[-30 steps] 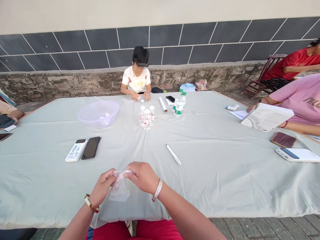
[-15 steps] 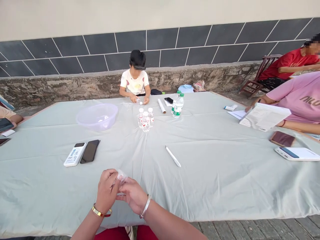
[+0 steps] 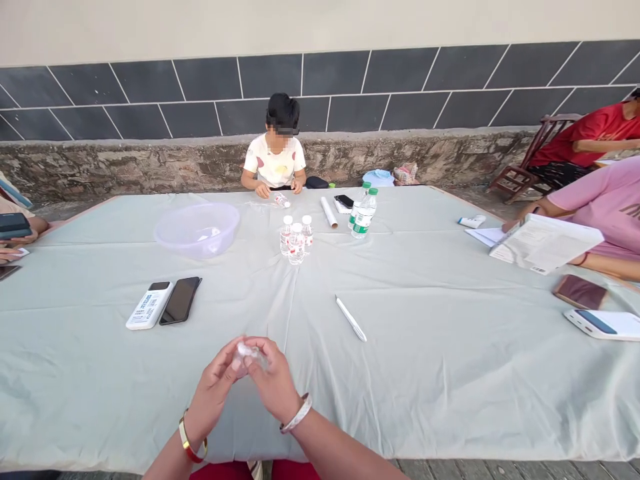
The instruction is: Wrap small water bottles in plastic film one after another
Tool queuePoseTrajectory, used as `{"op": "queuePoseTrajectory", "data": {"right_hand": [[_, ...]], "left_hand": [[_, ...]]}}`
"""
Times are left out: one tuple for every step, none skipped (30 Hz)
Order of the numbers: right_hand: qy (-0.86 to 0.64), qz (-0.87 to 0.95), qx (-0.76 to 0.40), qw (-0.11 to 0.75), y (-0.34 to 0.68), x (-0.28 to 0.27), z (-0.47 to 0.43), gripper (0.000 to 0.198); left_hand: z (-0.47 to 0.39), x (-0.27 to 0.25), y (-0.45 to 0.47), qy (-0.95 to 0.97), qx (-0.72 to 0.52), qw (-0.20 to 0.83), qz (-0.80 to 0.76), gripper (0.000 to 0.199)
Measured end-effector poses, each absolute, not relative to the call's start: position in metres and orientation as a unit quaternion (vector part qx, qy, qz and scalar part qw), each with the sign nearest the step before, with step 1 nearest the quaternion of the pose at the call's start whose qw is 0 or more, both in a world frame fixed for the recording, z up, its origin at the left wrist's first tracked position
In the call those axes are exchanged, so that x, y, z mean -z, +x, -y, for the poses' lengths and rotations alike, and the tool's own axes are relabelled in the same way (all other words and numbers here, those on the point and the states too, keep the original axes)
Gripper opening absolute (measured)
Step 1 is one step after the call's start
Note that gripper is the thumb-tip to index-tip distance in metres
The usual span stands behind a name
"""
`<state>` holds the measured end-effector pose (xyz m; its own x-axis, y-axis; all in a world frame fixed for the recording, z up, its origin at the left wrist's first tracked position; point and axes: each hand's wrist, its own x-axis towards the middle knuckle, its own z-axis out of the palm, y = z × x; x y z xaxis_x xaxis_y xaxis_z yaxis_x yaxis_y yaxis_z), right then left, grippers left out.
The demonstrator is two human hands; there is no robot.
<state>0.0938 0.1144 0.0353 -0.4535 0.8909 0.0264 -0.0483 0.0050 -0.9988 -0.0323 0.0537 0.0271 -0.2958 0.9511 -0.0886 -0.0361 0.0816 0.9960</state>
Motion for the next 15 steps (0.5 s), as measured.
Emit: {"op": "queuePoseTrajectory", "data": {"right_hand": [[-0.354, 0.649, -0.560, 0.373, 0.094, -0.033, -0.113, 0.023], [-0.353, 0.689, -0.522, 0.358, 0.094, -0.030, -0.113, 0.025], [-0.353, 0.713, -0.499, 0.343, 0.095, -0.027, -0.114, 0.028], [-0.357, 0.723, -0.491, 0.330, 0.097, -0.024, -0.116, 0.032], [-0.366, 0.720, -0.494, 0.322, 0.099, -0.021, -0.119, 0.033], [-0.378, 0.712, -0.498, 0.321, 0.101, -0.018, -0.124, 0.033], [-0.392, 0.701, -0.501, 0.322, 0.104, -0.014, -0.129, 0.031], [-0.408, 0.692, -0.500, 0.324, 0.106, -0.010, -0.135, 0.027], [-0.421, 0.686, -0.498, 0.323, 0.109, -0.006, -0.140, 0.025], [-0.433, 0.683, -0.495, 0.320, 0.112, -0.001, -0.145, 0.022], [-0.442, 0.682, -0.491, 0.313, 0.115, 0.004, -0.149, 0.022], [-0.449, 0.684, -0.487, 0.306, 0.118, 0.010, -0.152, 0.021], [-0.456, 0.686, -0.483, 0.297, 0.121, 0.016, -0.154, 0.021], [-0.461, 0.689, -0.480, 0.288, 0.123, 0.021, -0.156, 0.021], [-0.465, 0.691, -0.477, 0.280, 0.126, 0.026, -0.156, 0.021]], "left_hand": [[-0.057, -0.026, -0.032, 0.361, -0.557, 0.480, -0.574, 0.048], [-0.060, -0.024, -0.034, 0.333, -0.564, 0.495, -0.571, 0.047], [-0.063, -0.022, -0.037, 0.306, -0.576, 0.497, -0.573, 0.046], [-0.067, -0.020, -0.041, 0.279, -0.591, 0.490, -0.577, 0.046], [-0.071, -0.020, -0.047, 0.256, -0.606, 0.480, -0.580, 0.047], [-0.075, -0.021, -0.054, 0.236, -0.622, 0.464, -0.584, 0.047], [-0.081, -0.025, -0.063, 0.218, -0.643, 0.439, -0.588, 0.047], [-0.087, -0.032, -0.072, 0.208, -0.666, 0.404, -0.591, 0.045], [-0.095, -0.041, -0.080, 0.209, -0.692, 0.353, -0.594, 0.041], [-0.103, -0.052, -0.089, 0.222, -0.719, 0.284, -0.594, 0.036], [-0.111, -0.064, -0.097, 0.246, -0.742, 0.202, -0.590, 0.030], [-0.121, -0.076, -0.105, 0.273, -0.755, 0.112, -0.586, 0.024], [-0.130, -0.087, -0.112, 0.298, -0.756, 0.022, -0.583, 0.019], [-0.141, -0.097, -0.120, 0.317, -0.744, -0.059, -0.585, 0.016], [-0.152, -0.106, -0.129, 0.329, -0.724, -0.126, -0.593, 0.016]]}}
